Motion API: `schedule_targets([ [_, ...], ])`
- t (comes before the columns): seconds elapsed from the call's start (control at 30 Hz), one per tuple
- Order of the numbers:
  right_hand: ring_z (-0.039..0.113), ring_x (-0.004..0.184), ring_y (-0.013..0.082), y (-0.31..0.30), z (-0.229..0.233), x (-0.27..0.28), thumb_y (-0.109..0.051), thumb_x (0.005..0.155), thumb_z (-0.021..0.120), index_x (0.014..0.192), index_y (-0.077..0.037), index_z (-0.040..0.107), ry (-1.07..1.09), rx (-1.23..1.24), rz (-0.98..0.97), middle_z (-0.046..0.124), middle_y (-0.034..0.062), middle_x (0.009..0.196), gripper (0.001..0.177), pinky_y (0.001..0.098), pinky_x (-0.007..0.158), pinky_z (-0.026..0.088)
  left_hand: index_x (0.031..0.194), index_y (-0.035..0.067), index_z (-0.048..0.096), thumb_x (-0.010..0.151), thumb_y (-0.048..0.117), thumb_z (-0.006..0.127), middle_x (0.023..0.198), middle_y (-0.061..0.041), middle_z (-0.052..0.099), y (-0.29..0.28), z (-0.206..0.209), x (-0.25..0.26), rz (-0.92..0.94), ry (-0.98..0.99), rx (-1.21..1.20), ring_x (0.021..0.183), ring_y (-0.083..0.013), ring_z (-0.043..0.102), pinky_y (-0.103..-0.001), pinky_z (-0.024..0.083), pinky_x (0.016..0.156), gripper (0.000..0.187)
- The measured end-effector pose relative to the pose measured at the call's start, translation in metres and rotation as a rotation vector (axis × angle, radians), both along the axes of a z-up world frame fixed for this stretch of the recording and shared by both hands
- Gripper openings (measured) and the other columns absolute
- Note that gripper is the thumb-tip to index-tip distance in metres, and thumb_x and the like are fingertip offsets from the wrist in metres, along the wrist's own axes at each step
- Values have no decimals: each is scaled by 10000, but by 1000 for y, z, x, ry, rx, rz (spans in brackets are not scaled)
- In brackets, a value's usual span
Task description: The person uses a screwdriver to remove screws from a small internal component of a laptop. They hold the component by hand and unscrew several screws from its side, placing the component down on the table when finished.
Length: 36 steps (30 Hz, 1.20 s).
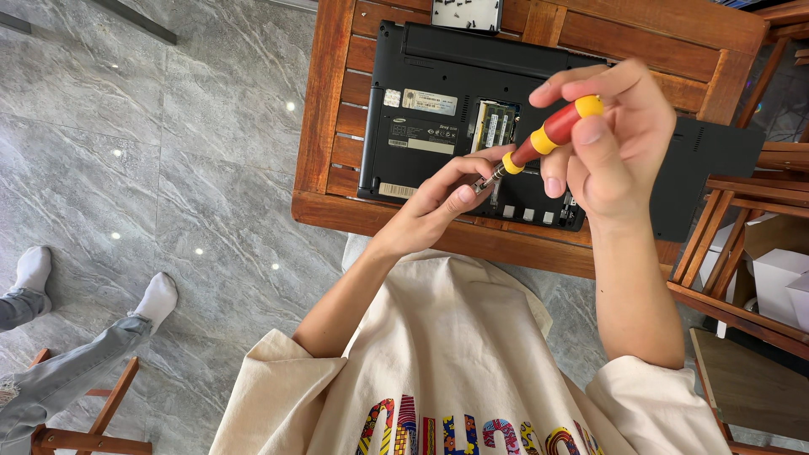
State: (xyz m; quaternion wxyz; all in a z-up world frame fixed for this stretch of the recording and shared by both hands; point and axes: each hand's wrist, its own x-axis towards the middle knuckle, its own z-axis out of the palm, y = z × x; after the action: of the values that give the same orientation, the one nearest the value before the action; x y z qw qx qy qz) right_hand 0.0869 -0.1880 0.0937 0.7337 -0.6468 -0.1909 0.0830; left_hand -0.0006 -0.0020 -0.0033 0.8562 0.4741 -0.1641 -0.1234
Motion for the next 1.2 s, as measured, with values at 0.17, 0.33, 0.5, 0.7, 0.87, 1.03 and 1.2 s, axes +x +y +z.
schedule_targets([
  [0.17, 352, 389, 101, 14, 9, -1, -235, 1037, 619, 1082, -154, 348, -2, 4, 6, 630, 248, 945, 286, 181, 346, 264, 1311, 165, 498, 1140, 415, 453, 1658, -182, 331, -2, 2, -1, -18, 72, -112, 1551, -264, 350, -436, 377, 1248, 306],
  [0.33, 355, 446, 97, 2, -16, 1, -425, 1099, 560, 1333, -151, 449, -38, -4, 3, 553, 174, 938, 377, 182, 365, 278, 1302, 167, 511, 1143, 409, 451, 1646, -179, 358, 4, 5, 0, -16, 71, -101, 1564, -262, 339, -408, 391, 1234, 296],
  [0.5, 542, 458, 241, -10, -9, 9, -330, 1103, 387, 1512, -7, 472, 149, 170, 164, 601, 274, 1089, 528, 248, 455, 480, 1328, 175, 491, 1144, 401, 445, 1674, -172, 305, 7, 8, 1, -30, 120, -113, 1580, -276, 311, -480, 335, 1279, 295],
  [0.7, 576, 538, 215, 4, 11, 6, -338, 1078, 529, 1213, 97, 562, -76, -138, 70, 608, 301, 1207, 457, 206, 419, 471, 1305, 157, 516, 1148, 366, 455, 1650, -168, 349, 1, -4, 1, -22, 88, -124, 1513, -221, 377, -396, 397, 1215, 268],
  [0.87, 404, 369, 128, 14, 7, 7, -216, 934, 719, 1026, -96, 385, 4, -34, 100, 645, 250, 912, 367, 190, 342, 302, 1315, 160, 496, 1142, 384, 457, 1657, -170, 318, 1, -8, 0, -36, 112, -127, 1530, -250, 358, -456, 362, 1263, 286],
  [1.03, 422, 396, 133, 7, -7, 7, -170, 1005, 441, 1274, -40, 427, -18, -69, 56, 614, 243, 967, 299, 186, 406, 331, 1307, 163, 513, 1130, 393, 488, 1650, -140, 324, 1, -8, -1, -53, 160, -161, 1533, -224, 352, -465, 343, 1279, 291],
  [1.2, 544, 436, 222, 0, -9, 11, -257, 1124, 353, 1412, 68, 474, 18, 58, 162, 618, 372, 1105, 451, 253, 509, 472, 1314, 168, 511, 1135, 372, 492, 1649, -139, 313, 4, -1, 1, -42, 164, -185, 1537, -228, 345, -469, 338, 1289, 272],
])
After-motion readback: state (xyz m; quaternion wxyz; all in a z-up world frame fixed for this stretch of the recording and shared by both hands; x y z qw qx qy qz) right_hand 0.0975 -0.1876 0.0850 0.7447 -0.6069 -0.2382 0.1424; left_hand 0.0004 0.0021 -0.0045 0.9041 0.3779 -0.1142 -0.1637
